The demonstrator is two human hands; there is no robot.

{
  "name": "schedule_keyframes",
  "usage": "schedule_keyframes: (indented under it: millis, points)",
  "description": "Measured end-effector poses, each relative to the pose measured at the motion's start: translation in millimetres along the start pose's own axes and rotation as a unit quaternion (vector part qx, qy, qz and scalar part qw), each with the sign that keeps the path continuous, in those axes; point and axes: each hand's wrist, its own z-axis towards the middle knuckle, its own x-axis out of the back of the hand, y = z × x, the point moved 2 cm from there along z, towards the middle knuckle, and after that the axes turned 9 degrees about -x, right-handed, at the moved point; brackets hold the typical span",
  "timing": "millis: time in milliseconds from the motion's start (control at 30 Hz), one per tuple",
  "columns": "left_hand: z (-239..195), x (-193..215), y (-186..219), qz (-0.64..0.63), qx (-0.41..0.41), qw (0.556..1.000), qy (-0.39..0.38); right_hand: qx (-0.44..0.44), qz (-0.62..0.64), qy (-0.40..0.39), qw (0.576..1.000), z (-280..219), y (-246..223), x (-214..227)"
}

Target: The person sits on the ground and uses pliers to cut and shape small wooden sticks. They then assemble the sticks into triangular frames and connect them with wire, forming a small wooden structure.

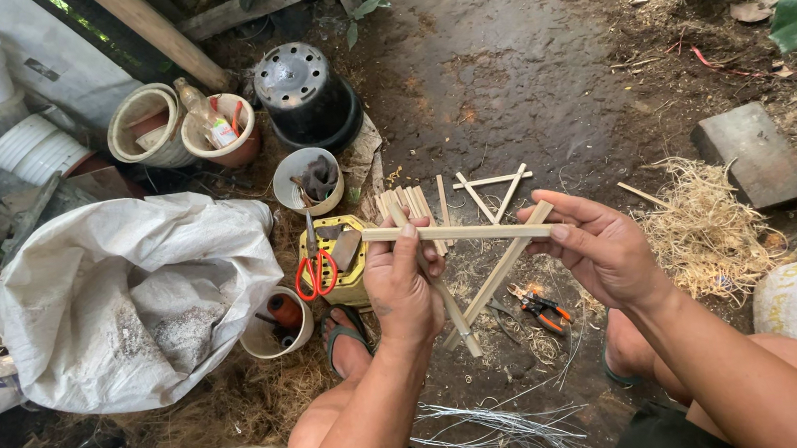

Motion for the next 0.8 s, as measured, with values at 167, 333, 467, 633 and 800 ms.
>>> schedule_keyframes:
  millis: [167, 333, 467, 633, 800]
  points:
    - [-0.5, -1.0, 1.2, -0.005, 0.000, 1.000, -0.004, 0.011, 0.013, -0.023, 1.000, 0.5, -1.2, 0.3]
    - [-1.3, -1.5, 2.2, 0.003, -0.007, 1.000, -0.002, 0.008, 0.019, -0.031, 0.999, 0.8, -2.4, 0.8]
    - [-1.2, -2.7, 2.1, -0.002, -0.003, 1.000, -0.003, 0.009, 0.009, -0.031, 0.999, -0.6, -5.3, 1.6]
    - [-1.7, -3.1, 3.1, -0.005, -0.006, 1.000, -0.008, 0.015, 0.006, -0.038, 0.999, -1.3, -5.4, -0.2]
    - [-0.6, -4.3, 2.7, -0.009, -0.006, 1.000, -0.009, 0.011, 0.007, -0.039, 0.999, -1.0, -6.3, 0.1]
